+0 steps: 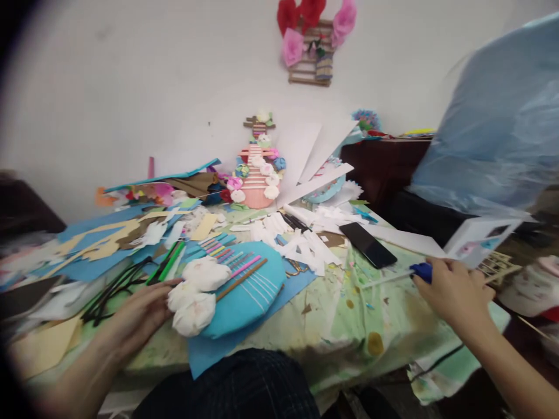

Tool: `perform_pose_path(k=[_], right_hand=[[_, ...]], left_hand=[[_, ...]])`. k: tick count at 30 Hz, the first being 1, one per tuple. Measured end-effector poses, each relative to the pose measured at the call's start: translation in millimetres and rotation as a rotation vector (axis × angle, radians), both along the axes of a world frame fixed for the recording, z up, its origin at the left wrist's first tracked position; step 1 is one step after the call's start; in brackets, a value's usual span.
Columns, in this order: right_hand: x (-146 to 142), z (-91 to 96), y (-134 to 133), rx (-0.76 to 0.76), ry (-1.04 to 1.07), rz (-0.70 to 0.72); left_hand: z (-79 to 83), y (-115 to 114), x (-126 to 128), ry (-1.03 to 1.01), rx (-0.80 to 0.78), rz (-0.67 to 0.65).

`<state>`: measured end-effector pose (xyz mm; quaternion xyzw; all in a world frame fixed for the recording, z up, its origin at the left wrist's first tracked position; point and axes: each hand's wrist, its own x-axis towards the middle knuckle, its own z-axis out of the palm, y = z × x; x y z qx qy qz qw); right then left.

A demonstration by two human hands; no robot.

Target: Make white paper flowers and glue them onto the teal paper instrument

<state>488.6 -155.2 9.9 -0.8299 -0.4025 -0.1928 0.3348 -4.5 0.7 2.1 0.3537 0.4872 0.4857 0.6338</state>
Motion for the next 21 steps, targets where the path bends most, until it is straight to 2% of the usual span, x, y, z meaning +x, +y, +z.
perform_pose_path(k=[3,6,8,10,12,15,18,21], right_hand=[[-56.9,7.5,22.4,-0.006,-0.044,0.408],[-129.3,16.8,51.5,-0.041,-0.061,0.774],[-176.1,23.5,74.6,-0.061,0.013,1.080],[-214.3,28.5,99.1,-0.035,0.129,1.265],[-240.7,29.6,122.0,-0.012,0.219,1.360],[-259.8,23.1,146.3,-0.019,0.245,1.396],[-263.2,11.3,155.0,-0.031,0.239,1.405],[-261.7,2.5,152.9,-0.030,0.221,1.410]], left_hand=[[-4.1,3.1,2.0,-0.090,-0.020,-0.064],[-4.8,4.7,5.0,-0.112,-0.031,-0.108],[-4.1,4.7,7.5,-0.128,-0.034,-0.151],[-3.3,4.6,9.9,-0.161,-0.031,-0.212],[-2.8,5.0,12.1,-0.203,-0.030,-0.269],[-2.8,7.7,15.1,-0.227,-0.045,-0.335],[-4.0,12.1,17.8,-0.191,-0.050,-0.345],[-6.2,16.6,20.4,-0.166,-0.030,-0.317]])
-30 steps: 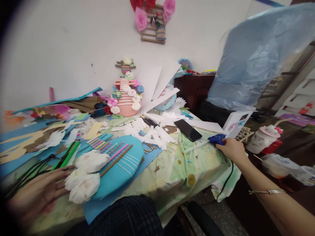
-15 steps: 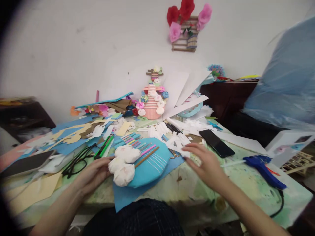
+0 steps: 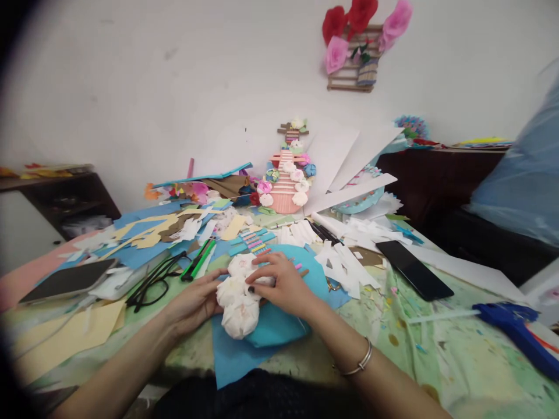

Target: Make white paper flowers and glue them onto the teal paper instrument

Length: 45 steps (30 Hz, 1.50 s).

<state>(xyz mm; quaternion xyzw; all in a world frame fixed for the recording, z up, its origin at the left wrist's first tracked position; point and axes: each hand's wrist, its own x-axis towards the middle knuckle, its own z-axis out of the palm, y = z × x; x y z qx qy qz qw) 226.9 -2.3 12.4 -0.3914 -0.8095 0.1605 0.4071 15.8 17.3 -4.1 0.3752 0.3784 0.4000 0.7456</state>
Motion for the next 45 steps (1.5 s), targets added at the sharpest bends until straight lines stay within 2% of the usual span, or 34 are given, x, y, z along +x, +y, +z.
perform_pose_path(k=[4,8,12,15,17,19,22,25,28,31,35,39,42,45], right_hand=[[-0.5,2.5,-7.8,0.047,0.024,-0.006],[-0.5,16.9,-11.2,0.159,0.109,-0.091],[21.9,29.9,4.0,0.232,0.251,-0.321],[59.9,33.1,25.2,0.253,0.348,-0.606],[87.2,31.4,36.0,0.210,0.353,-0.778],[106.1,27.0,40.9,0.100,0.286,-0.837],[106.5,15.3,39.9,-0.107,0.091,-0.705],[80.1,-2.8,38.0,-0.271,-0.123,-0.519],[52.0,-21.8,40.3,-0.353,-0.252,-0.471],[41.8,-32.4,45.1,-0.377,-0.248,-0.470],[60.7,-25.4,48.9,-0.360,-0.064,-0.503],[90.5,3.6,41.9,-0.250,0.315,-0.531],[95.8,27.4,27.0,-0.141,0.625,-0.387],[80.1,38.3,9.0,-0.106,0.834,-0.176]], left_hand=[[-0.4,3.2,1.6,0.004,0.067,0.020],[9.7,8.2,-3.9,0.013,0.171,0.081],[24.5,23.9,-22.6,0.039,0.240,0.173],[28.7,39.8,-42.1,0.021,0.303,0.246],[27.1,48.8,-53.7,-0.021,0.338,0.316],[23.7,54.9,-62.6,-0.072,0.341,0.390],[18.8,58.3,-70.1,-0.094,0.298,0.463],[15.0,55.1,-71.3,-0.079,0.271,0.459],[11.0,47.8,-69.0,-0.043,0.274,0.390],[7.5,41.1,-66.3,-0.007,0.288,0.330],[6.1,38.6,-65.3,0.004,0.332,0.264],[6.2,39.4,-65.9,0.005,0.363,0.219],[4.8,40.2,-66.2,0.027,0.377,0.179],[2.0,41.2,-66.2,0.049,0.395,0.166]])
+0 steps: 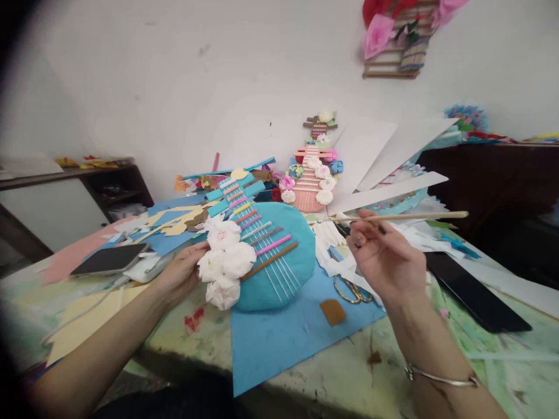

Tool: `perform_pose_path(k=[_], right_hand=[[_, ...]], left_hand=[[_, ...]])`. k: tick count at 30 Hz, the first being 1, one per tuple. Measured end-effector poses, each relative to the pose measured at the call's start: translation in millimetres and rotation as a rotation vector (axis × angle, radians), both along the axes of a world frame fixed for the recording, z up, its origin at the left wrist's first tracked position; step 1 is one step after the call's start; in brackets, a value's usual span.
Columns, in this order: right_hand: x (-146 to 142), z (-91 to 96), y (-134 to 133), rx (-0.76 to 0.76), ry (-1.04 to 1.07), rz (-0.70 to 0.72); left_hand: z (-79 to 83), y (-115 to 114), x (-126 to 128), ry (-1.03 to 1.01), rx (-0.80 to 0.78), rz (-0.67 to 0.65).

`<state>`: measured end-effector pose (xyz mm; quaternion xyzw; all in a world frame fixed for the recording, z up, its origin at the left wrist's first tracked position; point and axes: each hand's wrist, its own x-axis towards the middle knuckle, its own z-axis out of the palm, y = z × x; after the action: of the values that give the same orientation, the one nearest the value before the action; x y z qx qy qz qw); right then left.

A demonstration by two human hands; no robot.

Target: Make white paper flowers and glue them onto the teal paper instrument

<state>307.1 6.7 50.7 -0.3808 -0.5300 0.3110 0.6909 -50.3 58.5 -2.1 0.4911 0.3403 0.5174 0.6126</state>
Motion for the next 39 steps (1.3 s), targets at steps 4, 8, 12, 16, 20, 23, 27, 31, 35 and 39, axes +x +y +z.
perform_pose_path(k=[4,8,12,16,20,23,27,31,35,39], right_hand=[[-32.0,-5.8,-16.3,-0.036,0.058,0.338],[-46.1,-14.0,-23.2,-0.089,-0.079,0.506],[-45.2,-16.4,-25.7,-0.099,-0.149,0.532],[-43.4,-17.7,-25.1,-0.097,-0.199,0.519],[-42.5,-18.1,-25.4,-0.101,-0.232,0.515],[-42.1,-18.1,-26.0,-0.098,-0.240,0.511],[-41.8,-19.8,-24.8,-0.122,-0.288,0.510],[-43.2,-22.5,-24.5,-0.102,-0.373,0.504],[-49.1,-22.9,-27.6,-0.048,-0.431,0.513],[-54.9,-22.6,-30.7,-0.113,-0.427,0.566]], left_hand=[[-2.6,0.9,0.3,0.017,0.010,-0.020],[-2.8,1.0,0.9,0.016,0.006,-0.036],[-3.4,1.3,1.3,0.002,0.002,-0.043],[-5.1,2.2,0.6,-0.001,-0.004,-0.043],[-5.2,2.3,0.2,-0.004,-0.008,-0.048],[-4.3,1.5,0.5,0.000,-0.006,-0.044],[-2.9,0.5,1.3,-0.013,-0.019,-0.050],[-1.3,-0.9,2.4,-0.002,-0.024,-0.040],[-0.7,-1.7,2.2,0.010,-0.032,-0.023],[-2.4,-0.5,0.6,0.030,-0.025,-0.048]])
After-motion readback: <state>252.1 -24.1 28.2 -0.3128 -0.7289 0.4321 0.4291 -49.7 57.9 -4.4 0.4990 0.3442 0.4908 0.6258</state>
